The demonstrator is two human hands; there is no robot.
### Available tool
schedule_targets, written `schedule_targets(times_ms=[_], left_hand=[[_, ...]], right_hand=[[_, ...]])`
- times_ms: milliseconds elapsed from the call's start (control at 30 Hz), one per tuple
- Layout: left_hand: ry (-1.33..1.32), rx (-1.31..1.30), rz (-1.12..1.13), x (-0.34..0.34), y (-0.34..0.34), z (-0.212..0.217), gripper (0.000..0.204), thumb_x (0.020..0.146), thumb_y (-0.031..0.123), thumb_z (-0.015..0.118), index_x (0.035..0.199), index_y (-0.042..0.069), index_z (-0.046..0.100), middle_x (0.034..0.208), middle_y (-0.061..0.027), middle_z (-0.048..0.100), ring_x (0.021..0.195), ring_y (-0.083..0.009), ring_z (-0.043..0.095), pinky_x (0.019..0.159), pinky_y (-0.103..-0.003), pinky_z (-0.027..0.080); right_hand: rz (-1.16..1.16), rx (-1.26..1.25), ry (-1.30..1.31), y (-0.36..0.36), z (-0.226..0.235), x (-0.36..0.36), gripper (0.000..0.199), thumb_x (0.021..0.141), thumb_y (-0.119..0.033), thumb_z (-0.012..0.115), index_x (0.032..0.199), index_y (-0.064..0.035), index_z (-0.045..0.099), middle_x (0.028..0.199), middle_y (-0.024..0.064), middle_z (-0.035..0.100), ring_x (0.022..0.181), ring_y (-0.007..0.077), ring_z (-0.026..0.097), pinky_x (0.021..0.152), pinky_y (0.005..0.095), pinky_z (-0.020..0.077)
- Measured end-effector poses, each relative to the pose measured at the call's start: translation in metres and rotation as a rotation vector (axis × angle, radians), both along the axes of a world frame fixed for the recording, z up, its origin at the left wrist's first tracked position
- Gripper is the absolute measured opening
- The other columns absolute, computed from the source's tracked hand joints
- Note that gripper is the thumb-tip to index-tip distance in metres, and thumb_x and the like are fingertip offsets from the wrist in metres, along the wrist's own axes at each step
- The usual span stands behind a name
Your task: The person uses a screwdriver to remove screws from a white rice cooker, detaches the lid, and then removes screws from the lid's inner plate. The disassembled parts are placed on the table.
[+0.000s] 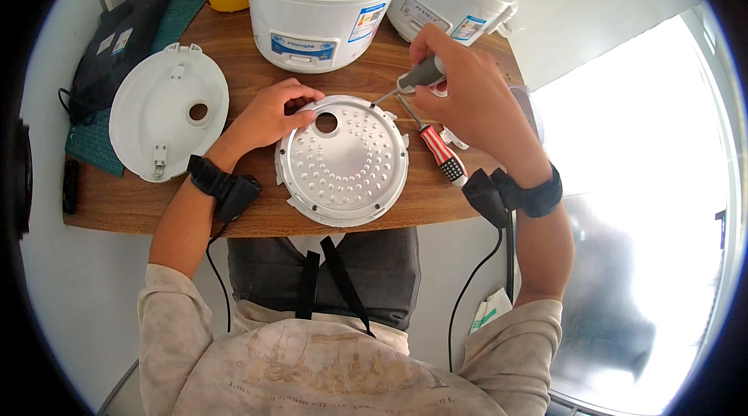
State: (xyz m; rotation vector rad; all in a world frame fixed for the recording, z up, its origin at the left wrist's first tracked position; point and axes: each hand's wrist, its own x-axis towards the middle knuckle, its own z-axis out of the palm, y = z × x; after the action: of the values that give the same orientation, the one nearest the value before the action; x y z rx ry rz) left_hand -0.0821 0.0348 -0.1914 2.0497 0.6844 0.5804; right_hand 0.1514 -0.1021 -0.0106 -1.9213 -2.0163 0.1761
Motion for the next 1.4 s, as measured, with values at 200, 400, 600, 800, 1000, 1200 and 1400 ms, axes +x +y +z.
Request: schedule_targets(times_ms=[200, 400, 600, 800, 1000, 1200, 1400], left_hand=[[0.019, 0.018, 0.002, -0.001, 0.0, 0.001, 0.033, 0.093, 0.019, 0.073, 0.123, 0.006, 0.07, 0.105, -0.0074, 0.063, 0.095, -0.0197, 0.063, 0.088, -0.031, 0.051], [0.016, 0.012, 0.004, 0.0, 0.0, 0.001, 0.033, 0.093, 0.019, 0.073, 0.123, 0.006, 0.07, 0.105, -0.0073, 0.063, 0.095, -0.0194, 0.063, 0.087, -0.031, 0.051], [0.008, 0.006, -0.005, -0.001, -0.001, 0.002, 0.033, 0.093, 0.019, 0.073, 0.123, 0.005, 0.07, 0.104, -0.0076, 0.063, 0.095, -0.019, 0.063, 0.087, -0.031, 0.051], [0.011, -0.014, -0.006, -0.001, 0.001, -0.001, 0.033, 0.093, 0.019, 0.073, 0.123, 0.005, 0.07, 0.105, -0.0077, 0.062, 0.096, -0.0194, 0.062, 0.089, -0.031, 0.051], [0.012, -0.032, -0.005, 0.0, 0.0, 0.002, 0.033, 0.093, 0.018, 0.073, 0.123, 0.006, 0.07, 0.106, -0.0077, 0.062, 0.098, -0.0202, 0.063, 0.091, -0.032, 0.051], [-0.004, -0.032, 0.009, 0.0, 0.001, -0.002, 0.032, 0.093, 0.019, 0.074, 0.122, 0.006, 0.071, 0.105, -0.0093, 0.064, 0.097, -0.0224, 0.064, 0.088, -0.033, 0.052], [0.022, -0.012, 0.008, 0.0, -0.002, 0.003, 0.033, 0.092, 0.019, 0.074, 0.123, 0.007, 0.07, 0.107, -0.0092, 0.064, 0.098, -0.0224, 0.064, 0.09, -0.033, 0.052]], right_hand=[[0.04, -0.134, 0.036, -0.007, 0.002, 0.003, 0.022, 0.08, 0.004, 0.062, 0.099, -0.0054, 0.056, 0.092, 0.0107, 0.069, 0.086, 0.0275, 0.065, 0.078, 0.0394, 0.0501], [0.057, -0.108, 0.066, -0.015, 0.005, -0.002, 0.021, 0.08, 0.01, 0.062, 0.096, -0.0026, 0.058, 0.095, 0.0089, 0.067, 0.088, 0.026, 0.065, 0.079, 0.0387, 0.051], [0.016, -0.052, 0.115, -0.026, 0.004, 0.006, 0.022, 0.082, 0.007, 0.065, 0.1, -0.0047, 0.059, 0.097, 0.0062, 0.069, 0.089, 0.0211, 0.067, 0.079, 0.0344, 0.052], [-0.171, -0.068, 0.275, -0.033, -0.003, 0.022, 0.026, 0.084, -0.005, 0.073, 0.105, -0.0044, 0.058, 0.092, 0.0095, 0.07, 0.08, 0.0177, 0.069, 0.071, 0.0317, 0.0541], [-0.293, -0.004, 0.398, -0.042, -0.028, 0.05, 0.026, 0.086, -0.009, 0.073, 0.106, -0.0012, 0.057, 0.088, 0.0102, 0.068, 0.077, 0.017, 0.072, 0.07, 0.0316, 0.0551], [-0.455, -0.045, 0.398, -0.047, -0.032, 0.056, 0.024, 0.093, -0.018, 0.072, 0.104, -0.0024, 0.056, 0.086, 0.0085, 0.067, 0.065, 0.0136, 0.069, 0.057, 0.0274, 0.0548], [-0.469, 0.056, 0.687, -0.054, -0.046, 0.062, 0.022, 0.096, -0.019, 0.071, 0.102, -0.0036, 0.055, 0.082, 0.0077, 0.067, 0.065, 0.0146, 0.07, 0.056, 0.0255, 0.0571]])
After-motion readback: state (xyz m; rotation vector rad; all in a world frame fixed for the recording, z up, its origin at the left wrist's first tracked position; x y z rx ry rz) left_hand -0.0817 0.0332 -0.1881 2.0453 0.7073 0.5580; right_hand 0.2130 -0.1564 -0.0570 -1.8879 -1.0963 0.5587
